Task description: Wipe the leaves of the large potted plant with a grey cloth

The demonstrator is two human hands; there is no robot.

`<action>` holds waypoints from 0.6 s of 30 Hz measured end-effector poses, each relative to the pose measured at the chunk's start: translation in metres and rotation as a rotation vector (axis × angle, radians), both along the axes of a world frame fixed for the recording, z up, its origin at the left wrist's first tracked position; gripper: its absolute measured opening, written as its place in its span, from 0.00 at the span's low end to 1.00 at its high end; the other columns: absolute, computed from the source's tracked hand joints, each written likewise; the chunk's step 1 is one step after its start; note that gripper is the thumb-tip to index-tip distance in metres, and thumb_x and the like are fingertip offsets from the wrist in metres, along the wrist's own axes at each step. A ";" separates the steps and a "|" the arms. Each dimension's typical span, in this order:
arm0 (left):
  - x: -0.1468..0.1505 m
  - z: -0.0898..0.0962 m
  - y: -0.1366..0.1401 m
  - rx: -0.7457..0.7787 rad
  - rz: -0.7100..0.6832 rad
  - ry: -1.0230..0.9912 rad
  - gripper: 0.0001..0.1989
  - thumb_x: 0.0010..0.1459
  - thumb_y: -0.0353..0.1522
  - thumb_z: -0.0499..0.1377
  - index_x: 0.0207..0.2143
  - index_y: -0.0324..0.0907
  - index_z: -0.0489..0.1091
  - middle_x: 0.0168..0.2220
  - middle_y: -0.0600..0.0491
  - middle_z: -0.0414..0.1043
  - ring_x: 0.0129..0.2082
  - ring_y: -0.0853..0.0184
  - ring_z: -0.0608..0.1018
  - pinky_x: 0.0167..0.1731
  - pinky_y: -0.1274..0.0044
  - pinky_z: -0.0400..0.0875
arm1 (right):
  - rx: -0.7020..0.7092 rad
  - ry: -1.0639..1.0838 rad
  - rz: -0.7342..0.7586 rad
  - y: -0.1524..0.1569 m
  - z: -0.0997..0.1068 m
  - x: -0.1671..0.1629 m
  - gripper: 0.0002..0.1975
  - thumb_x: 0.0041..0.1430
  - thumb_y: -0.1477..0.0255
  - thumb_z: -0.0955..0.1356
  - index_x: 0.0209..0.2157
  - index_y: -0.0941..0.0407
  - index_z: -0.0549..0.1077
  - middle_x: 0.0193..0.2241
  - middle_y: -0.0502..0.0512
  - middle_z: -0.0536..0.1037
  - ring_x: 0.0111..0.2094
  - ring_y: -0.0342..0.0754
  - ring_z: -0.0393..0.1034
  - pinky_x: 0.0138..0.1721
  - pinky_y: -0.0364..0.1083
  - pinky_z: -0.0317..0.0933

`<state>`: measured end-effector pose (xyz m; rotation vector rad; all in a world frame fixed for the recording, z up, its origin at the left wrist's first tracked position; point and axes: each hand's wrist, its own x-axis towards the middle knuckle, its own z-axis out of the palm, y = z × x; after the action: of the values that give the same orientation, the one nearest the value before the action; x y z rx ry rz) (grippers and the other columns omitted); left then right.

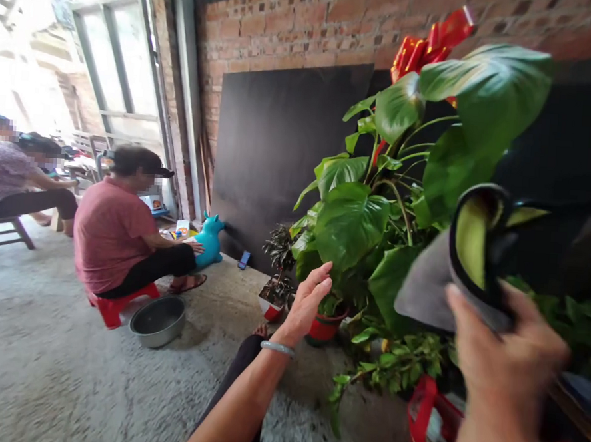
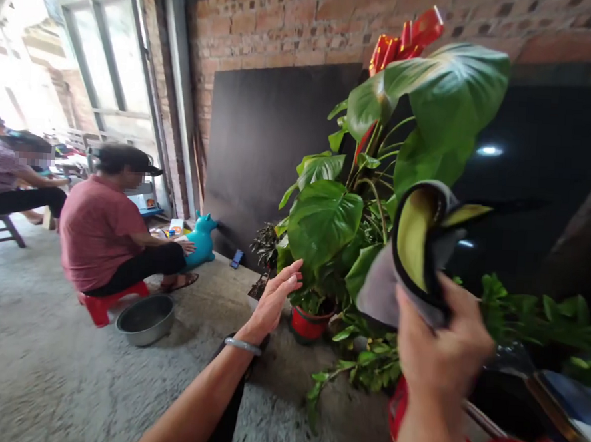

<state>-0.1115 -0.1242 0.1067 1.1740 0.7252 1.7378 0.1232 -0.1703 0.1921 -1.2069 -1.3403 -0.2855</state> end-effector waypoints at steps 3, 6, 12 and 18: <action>0.002 0.004 -0.004 0.000 0.002 0.057 0.25 0.58 0.45 0.64 0.55 0.45 0.75 0.58 0.49 0.73 0.57 0.55 0.72 0.56 0.69 0.67 | -0.110 -0.071 0.336 0.013 -0.019 -0.041 0.18 0.56 0.61 0.69 0.43 0.57 0.79 0.41 0.63 0.81 0.43 0.58 0.76 0.49 0.55 0.68; -0.002 0.003 -0.004 0.006 0.040 0.115 0.24 0.58 0.44 0.64 0.53 0.42 0.76 0.56 0.47 0.74 0.57 0.55 0.72 0.56 0.69 0.67 | -0.340 -0.062 0.529 -0.004 -0.071 -0.044 0.15 0.53 0.66 0.68 0.42 0.50 0.80 0.42 0.57 0.82 0.44 0.58 0.77 0.49 0.56 0.70; 0.003 -0.009 0.001 -0.043 0.060 0.163 0.25 0.57 0.42 0.65 0.56 0.46 0.74 0.56 0.48 0.73 0.56 0.57 0.72 0.55 0.69 0.68 | -0.318 0.118 0.261 -0.042 -0.086 0.020 0.17 0.48 0.63 0.70 0.42 0.48 0.80 0.41 0.53 0.83 0.43 0.59 0.78 0.47 0.54 0.72; 0.023 -0.016 -0.003 -0.081 -0.001 0.274 0.29 0.56 0.41 0.65 0.60 0.44 0.71 0.52 0.46 0.74 0.48 0.59 0.75 0.48 0.71 0.71 | -0.137 -0.079 0.000 0.012 -0.051 0.041 0.19 0.52 0.62 0.66 0.42 0.54 0.78 0.43 0.63 0.80 0.45 0.60 0.75 0.51 0.58 0.67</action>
<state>-0.0890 -0.1276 0.0905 1.3706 0.9492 1.5477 0.1642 -0.1581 0.1415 -1.3214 -1.4479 -0.2464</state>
